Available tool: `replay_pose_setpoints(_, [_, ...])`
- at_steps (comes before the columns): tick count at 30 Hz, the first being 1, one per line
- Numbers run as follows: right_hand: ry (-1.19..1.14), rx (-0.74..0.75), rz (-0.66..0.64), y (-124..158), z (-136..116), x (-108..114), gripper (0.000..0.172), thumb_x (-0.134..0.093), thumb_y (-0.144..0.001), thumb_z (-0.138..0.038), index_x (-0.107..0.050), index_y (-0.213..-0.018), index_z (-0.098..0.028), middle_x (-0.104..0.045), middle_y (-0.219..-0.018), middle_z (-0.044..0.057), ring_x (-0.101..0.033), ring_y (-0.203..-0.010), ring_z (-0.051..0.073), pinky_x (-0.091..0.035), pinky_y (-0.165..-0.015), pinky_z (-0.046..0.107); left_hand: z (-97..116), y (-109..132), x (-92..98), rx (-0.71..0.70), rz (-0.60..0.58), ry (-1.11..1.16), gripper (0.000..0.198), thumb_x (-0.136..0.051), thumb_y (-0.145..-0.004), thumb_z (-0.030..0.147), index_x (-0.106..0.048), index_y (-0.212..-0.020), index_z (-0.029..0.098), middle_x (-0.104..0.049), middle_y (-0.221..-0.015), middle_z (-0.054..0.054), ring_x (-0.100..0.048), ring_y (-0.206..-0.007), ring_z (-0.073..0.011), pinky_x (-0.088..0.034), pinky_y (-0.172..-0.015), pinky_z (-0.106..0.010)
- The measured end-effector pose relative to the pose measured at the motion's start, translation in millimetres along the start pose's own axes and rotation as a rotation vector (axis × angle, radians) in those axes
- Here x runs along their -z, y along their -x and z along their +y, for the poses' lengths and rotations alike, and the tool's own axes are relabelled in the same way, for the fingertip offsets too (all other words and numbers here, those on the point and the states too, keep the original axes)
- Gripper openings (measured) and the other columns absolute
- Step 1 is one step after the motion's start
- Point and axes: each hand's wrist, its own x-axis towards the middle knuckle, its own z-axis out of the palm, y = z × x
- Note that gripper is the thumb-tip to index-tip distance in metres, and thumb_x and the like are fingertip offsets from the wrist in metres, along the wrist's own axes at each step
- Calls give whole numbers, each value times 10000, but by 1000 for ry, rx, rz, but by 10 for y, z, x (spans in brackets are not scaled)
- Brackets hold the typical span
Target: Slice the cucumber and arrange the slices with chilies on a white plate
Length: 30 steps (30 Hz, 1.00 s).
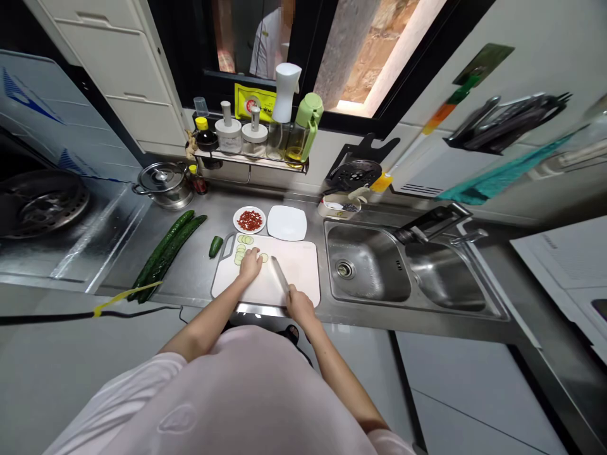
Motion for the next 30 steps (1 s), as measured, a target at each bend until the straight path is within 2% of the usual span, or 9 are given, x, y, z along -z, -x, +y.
replay_pose_setpoints(6, [-99, -184, 121, -114, 139, 29, 301, -236, -958, -309, -428, -1149, -180, -631, -869, 89, -596, -812, 189, -345, -661, 252, 21, 89, 11, -86, 2, -52, 332, -414, -868, 274, -517, -1173, 197, -503, -1052, -97, -544, -934, -202, -418, -825, -298])
replay_pose_setpoints(11, [-115, -243, 137, -221, 203, 26, 301, -255, -950, -299, -449, -1140, -170, -628, -865, 94, -595, -803, 189, -351, -662, 252, 61, 119, 31, -122, -20, -110, 295, -417, -864, 259, -536, -1127, 197, -490, -1042, -89, -541, -921, -192, -415, -814, -289])
replay_pose_setpoints(16, [-94, -240, 119, -245, 191, 11, 305, -244, -952, -301, -444, -1139, -168, -631, -884, 100, -598, -818, 191, -361, -668, 260, 121, -23, 68, -4, -67, -89, 216, -485, -822, 264, -557, -1015, 199, -518, -1033, -82, -559, -855, -182, -416, -757, -289])
replay_pose_setpoints(22, [-74, -244, 86, -248, 145, 75, 302, -244, -951, -294, -429, -1155, -170, -632, -902, 108, -603, -828, 191, -377, -674, 265, 155, -207, 121, 107, -129, 19, 98, -563, -755, 225, -588, -846, 203, -615, -848, -34, -565, -791, -157, -403, -696, -250])
replay_pose_setpoints(26, [-64, -231, 75, -238, 133, 82, 315, -229, -951, -286, -426, -1163, -162, -632, -899, 111, -606, -821, 189, -379, -673, 264, 119, -204, 133, 195, -136, 110, 122, -597, -718, 214, -616, -838, 199, -643, -782, -17, -569, -728, -140, -400, -660, -236])
replay_pose_setpoints(30, [-72, -209, 80, -237, 160, 47, 324, -227, -942, -272, -415, -1183, -162, -634, -888, 106, -606, -814, 198, -378, -665, 266, 31, -88, 173, 241, -141, 203, 152, -636, -691, 302, -628, -798, 194, -639, -750, -4, -560, -674, -122, -395, -614, -223])
